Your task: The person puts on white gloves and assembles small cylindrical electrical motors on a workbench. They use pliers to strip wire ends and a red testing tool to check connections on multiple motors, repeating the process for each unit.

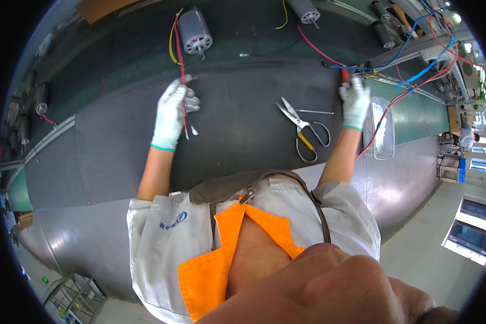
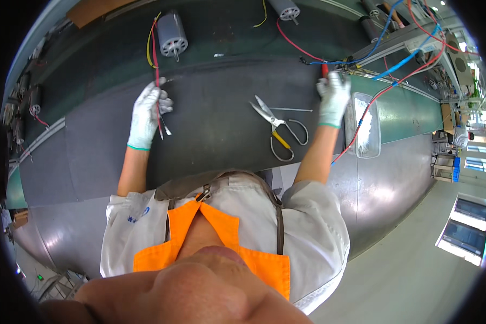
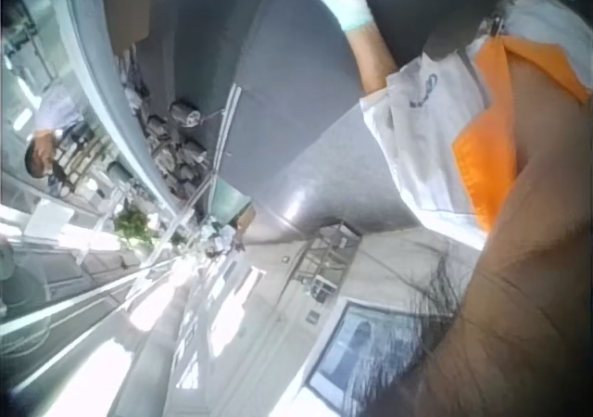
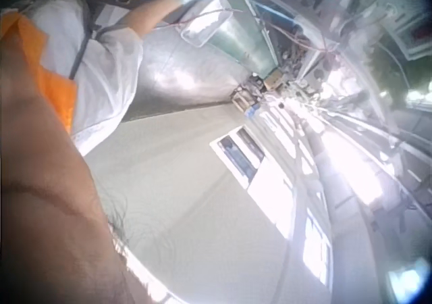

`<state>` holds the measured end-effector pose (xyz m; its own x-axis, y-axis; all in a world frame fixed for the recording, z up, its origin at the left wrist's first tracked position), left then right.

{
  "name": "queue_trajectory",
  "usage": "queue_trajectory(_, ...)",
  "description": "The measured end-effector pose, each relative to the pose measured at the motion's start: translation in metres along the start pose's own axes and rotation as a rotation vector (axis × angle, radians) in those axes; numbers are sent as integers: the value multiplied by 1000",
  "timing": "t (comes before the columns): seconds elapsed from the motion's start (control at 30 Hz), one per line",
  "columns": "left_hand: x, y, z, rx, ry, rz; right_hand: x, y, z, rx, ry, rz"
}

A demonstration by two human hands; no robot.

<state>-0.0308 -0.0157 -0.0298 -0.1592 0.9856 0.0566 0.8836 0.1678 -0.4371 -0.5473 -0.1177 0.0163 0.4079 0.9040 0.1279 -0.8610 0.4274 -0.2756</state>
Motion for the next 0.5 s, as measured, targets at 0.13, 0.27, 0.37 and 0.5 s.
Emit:
queue_trajectory(0.13,57,-59,20,136,107,154,-46,-5,21,-97,-41,290)
queue_trajectory(0.27,76,-89,17,284,250,250,55,-116,11,672,-102,567)
queue_trajectory(0.37,69,-84,5,273,200,262,161,-171,-60,832,-389,1009)
queue_trajectory(0.5,54,-80,-15,246,62,164,227,-185,-89,611,-347,1121)
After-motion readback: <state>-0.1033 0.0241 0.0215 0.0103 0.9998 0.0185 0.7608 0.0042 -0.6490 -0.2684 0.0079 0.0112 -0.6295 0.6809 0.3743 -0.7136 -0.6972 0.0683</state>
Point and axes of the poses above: each hand's wrist, its own x-axis away from the middle knuckle, its own y-axis out of the back of the hand, z = x × y, the point moved 9 cm from there along -x, towards the middle knuckle, and after that the axes turned 9 degrees about -y, right-handed, at the moved point
